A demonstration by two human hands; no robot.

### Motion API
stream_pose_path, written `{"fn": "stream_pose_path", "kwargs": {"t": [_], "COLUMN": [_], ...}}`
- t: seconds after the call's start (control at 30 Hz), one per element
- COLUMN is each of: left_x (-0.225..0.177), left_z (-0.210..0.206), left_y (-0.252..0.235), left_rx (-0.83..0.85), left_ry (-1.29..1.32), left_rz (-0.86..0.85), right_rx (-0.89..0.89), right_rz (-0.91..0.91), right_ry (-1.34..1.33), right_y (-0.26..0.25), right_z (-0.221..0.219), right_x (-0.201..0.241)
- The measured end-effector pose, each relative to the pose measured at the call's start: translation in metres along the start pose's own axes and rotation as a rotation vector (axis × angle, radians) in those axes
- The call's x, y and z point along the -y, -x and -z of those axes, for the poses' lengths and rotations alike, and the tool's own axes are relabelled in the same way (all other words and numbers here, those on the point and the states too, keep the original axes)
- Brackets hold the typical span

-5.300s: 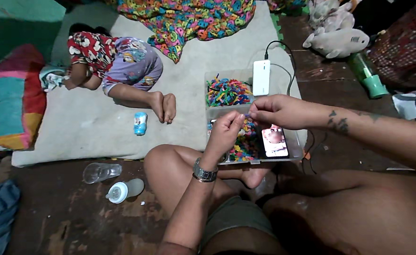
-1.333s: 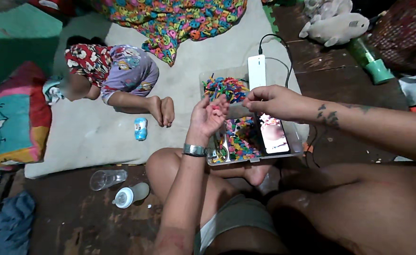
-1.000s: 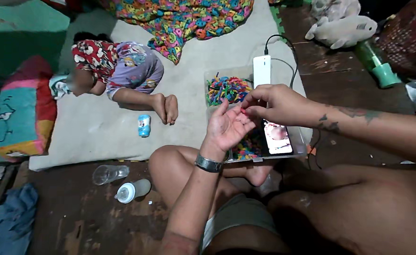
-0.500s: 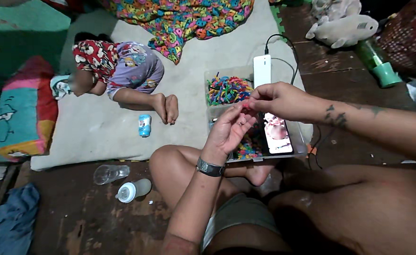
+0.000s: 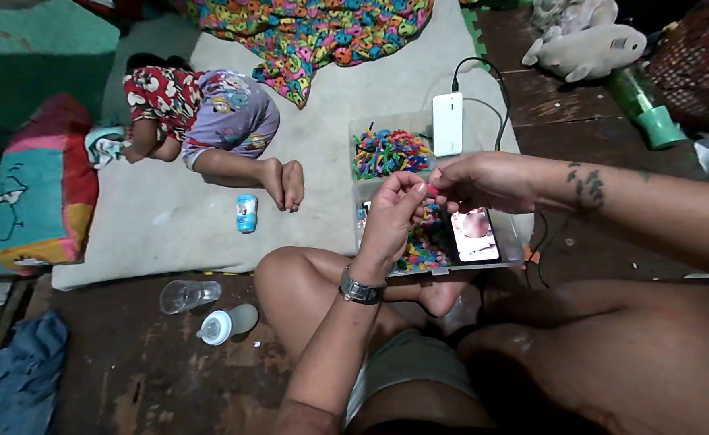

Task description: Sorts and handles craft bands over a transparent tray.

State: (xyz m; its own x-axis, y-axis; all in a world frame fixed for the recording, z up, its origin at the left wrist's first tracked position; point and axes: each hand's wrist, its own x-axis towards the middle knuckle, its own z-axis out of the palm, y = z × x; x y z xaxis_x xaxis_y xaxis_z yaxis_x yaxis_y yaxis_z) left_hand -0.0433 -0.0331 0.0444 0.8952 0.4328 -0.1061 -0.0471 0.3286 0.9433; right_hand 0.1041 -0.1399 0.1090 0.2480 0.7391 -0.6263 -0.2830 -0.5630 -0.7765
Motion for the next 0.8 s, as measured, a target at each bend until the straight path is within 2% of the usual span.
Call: {"fn": "stream_pose_path", "kwargs": {"t": [0.1, 0.17, 0.37, 0.47, 0.63, 0.7, 0.8], "left_x": [0.006, 0.009, 0.011, 0.014, 0.017, 0.019, 0.02], "left_z": [-0.001, -0.002, -0.002, -0.003, -0.004, -0.004, -0.003], "left_y": [0.0, -0.002, -0.003, -0.003, 0.0, -0.001, -0.003], "left_rx": [-0.045, -0.071, -0.082, -0.107, -0.083, -0.124, -0.191], "left_ry": [-0.233, -0.296, -0.331, -0.393, -0.352, -0.447, -0.738], "left_rz": [-0.052, -0.08, -0.091, -0.165, -0.285, -0.351, -0.492], "right_rx": [0.011, 0.034, 0.131, 0.125, 0.151, 0.158, 0.167], "right_rz": [-0.113, -0.126, -0.042, -0.051, -0.006, -0.031, -0.064], "right_ry": [-0.095, -0.124, -0.129, -0.167, -0.227, -0.233, -0.172], "right_y": [0.0, 0.0, -0.003, -0.003, -0.005, -0.004, -0.005], "right_z": [-0.002, -0.002, 0.003, 0.002, 0.005, 0.004, 0.006], "right_x": [0.0, 0.0, -0.007, -0.007, -0.009, -0.009, -0.009]}}
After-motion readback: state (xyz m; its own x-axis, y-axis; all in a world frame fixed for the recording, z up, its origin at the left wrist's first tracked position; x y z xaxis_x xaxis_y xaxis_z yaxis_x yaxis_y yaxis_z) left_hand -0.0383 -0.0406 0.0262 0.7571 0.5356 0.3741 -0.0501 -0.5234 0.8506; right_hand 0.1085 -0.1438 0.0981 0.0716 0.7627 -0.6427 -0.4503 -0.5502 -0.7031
